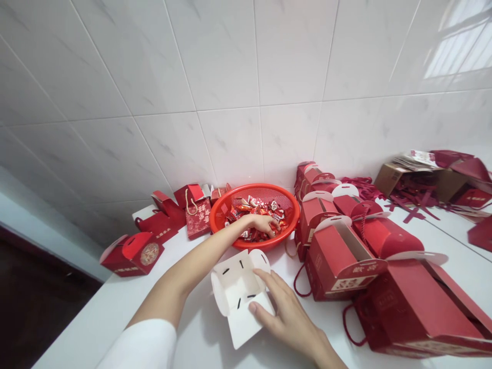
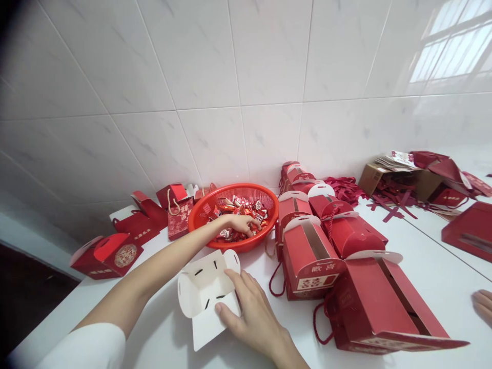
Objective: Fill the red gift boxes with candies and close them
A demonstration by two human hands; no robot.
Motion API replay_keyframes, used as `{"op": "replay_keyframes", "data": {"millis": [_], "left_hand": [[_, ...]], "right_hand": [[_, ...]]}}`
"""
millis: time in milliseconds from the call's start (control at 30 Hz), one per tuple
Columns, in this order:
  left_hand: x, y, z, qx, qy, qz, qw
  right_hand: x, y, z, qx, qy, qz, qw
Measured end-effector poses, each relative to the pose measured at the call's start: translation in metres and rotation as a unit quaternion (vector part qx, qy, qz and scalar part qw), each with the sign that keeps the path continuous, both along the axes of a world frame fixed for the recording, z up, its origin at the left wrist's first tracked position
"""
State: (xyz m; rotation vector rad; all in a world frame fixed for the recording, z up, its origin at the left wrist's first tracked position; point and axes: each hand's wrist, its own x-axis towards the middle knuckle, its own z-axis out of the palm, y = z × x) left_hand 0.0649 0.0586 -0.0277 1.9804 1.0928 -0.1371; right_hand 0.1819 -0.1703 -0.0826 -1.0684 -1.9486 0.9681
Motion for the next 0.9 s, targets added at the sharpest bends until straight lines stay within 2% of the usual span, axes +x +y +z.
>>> {"op": "replay_keyframes", "data": {"millis": [267, 500, 667, 900], "left_hand": [[-0.001, -0.001, 0.0, -0.015, -0.026, 0.012, 0.999], [0.0, 0.001, -0.004, -0.029, -0.036, -0.002, 0.999], [-0.013, 0.003, 0.006, -0.016, -0.097, 0.011, 0.995], [-0.035, -0.002, 0.019, 0.007, -0.202, 0.08, 0.976]], "right_hand": [[-0.001, 0.0, 0.001, -0.001, -0.008, -0.001, 1.0], [0.0, -0.001, 0.002, -0.004, -0.007, -0.001, 1.0], [0.0, -0.001, 0.001, -0.004, -0.012, 0.003, 1.0], [-0.001, 0.002, -0.001, 0.0, -0.001, 0.005, 1.0]]}}
